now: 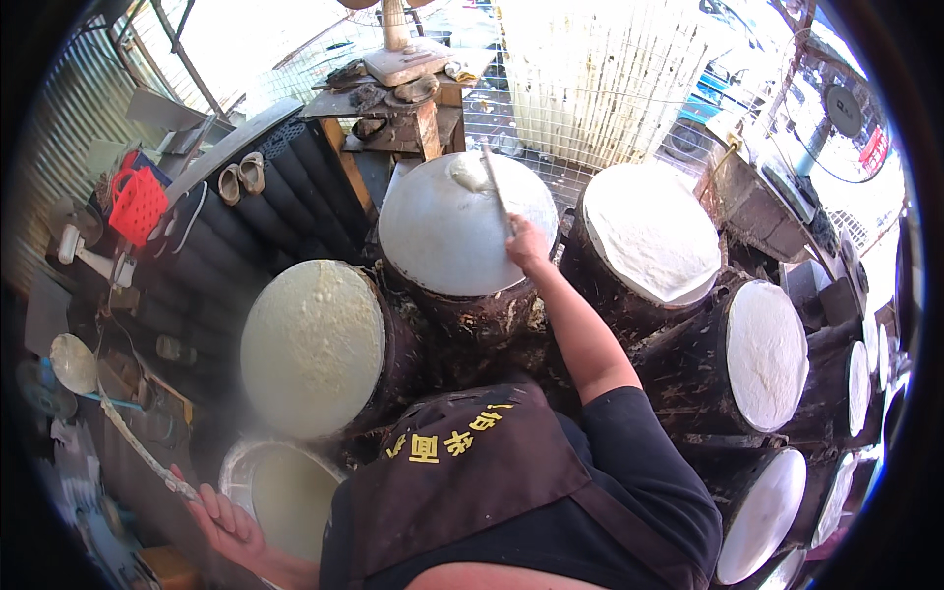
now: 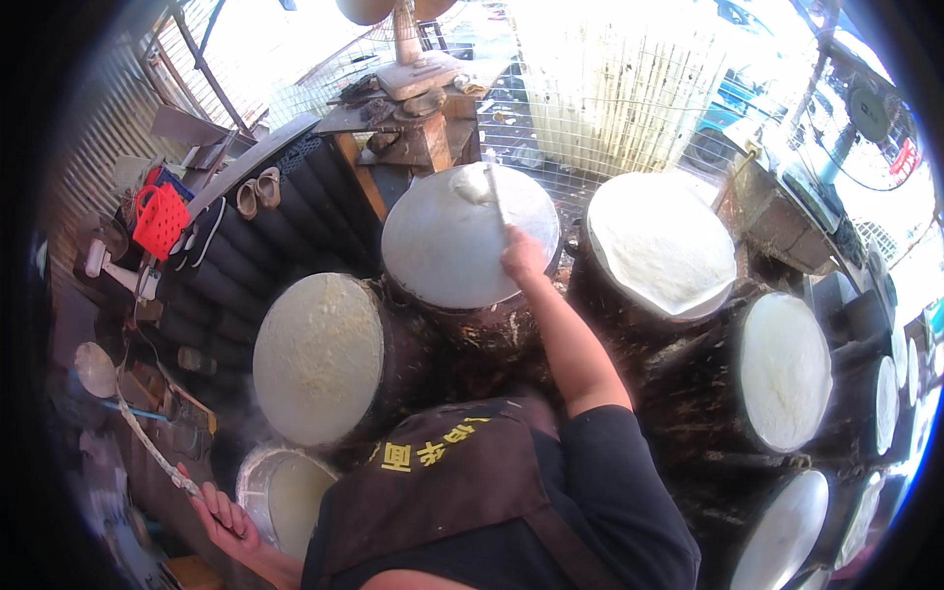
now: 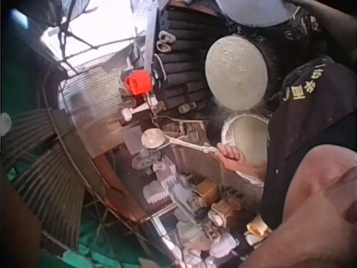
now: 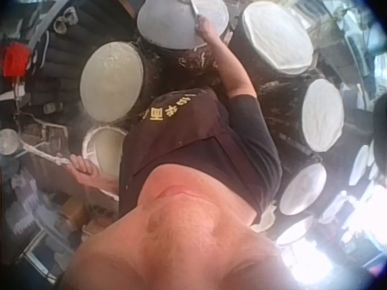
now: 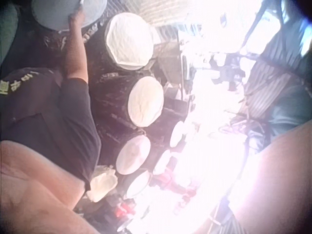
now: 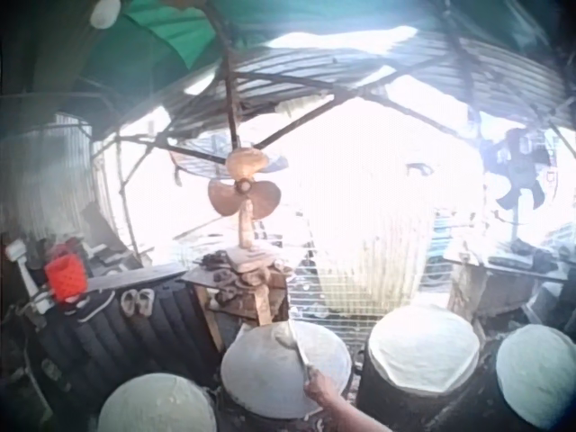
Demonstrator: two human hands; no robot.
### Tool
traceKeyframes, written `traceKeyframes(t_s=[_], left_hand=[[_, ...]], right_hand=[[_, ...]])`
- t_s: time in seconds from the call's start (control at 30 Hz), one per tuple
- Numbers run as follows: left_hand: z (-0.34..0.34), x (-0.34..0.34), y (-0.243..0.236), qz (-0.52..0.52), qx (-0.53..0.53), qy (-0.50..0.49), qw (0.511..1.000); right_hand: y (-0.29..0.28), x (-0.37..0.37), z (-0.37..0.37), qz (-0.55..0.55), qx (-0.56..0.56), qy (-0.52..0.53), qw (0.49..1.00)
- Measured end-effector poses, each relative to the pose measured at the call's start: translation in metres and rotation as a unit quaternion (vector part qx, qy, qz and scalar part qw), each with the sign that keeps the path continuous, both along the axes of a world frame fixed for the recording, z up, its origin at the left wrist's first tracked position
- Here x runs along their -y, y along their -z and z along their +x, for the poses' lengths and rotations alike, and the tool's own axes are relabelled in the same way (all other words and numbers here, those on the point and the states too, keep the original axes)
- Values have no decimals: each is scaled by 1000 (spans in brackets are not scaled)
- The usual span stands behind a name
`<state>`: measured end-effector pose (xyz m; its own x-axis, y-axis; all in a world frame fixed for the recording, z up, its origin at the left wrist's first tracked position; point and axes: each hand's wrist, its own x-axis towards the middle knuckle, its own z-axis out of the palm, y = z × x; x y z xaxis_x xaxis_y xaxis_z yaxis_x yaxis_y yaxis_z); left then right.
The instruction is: The person ladles batter onto multiple hot griddles, spreads it into thin circular crepes, and removes the cooked crepes to a stack. The process is repeated continuously across several griddles.
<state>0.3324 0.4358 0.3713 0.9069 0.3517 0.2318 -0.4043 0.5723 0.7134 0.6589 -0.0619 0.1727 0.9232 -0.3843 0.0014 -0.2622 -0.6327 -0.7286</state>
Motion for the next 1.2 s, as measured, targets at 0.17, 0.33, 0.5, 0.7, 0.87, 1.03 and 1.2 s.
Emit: traceKeyframes(t_s=[0.17,0.33,0.5,0.7,0.87,1.03,1.2], left_hand=[[0,23,-5,27,6,-29,999],[-7,57,-12,45,-30,-119,991],[-4,95,-18,60,-58,-156,984],[2,134,-26,30,-92,-162,982],[15,151,-19,-1,-77,-86,993],[3,157,-10,-63,-20,-24,998],[15,156,-1,-61,-36,-18,997]], right_hand=[[-3,-34,6,-64,9,-103,993],[-2,45,20,-63,20,-91,994],[-21,21,19,-29,-22,-167,985],[-15,60,28,-16,-40,-220,974],[31,100,65,-126,157,-186,962],[-13,40,40,-33,-15,-339,940],[2,115,67,-58,-26,-185,981]])
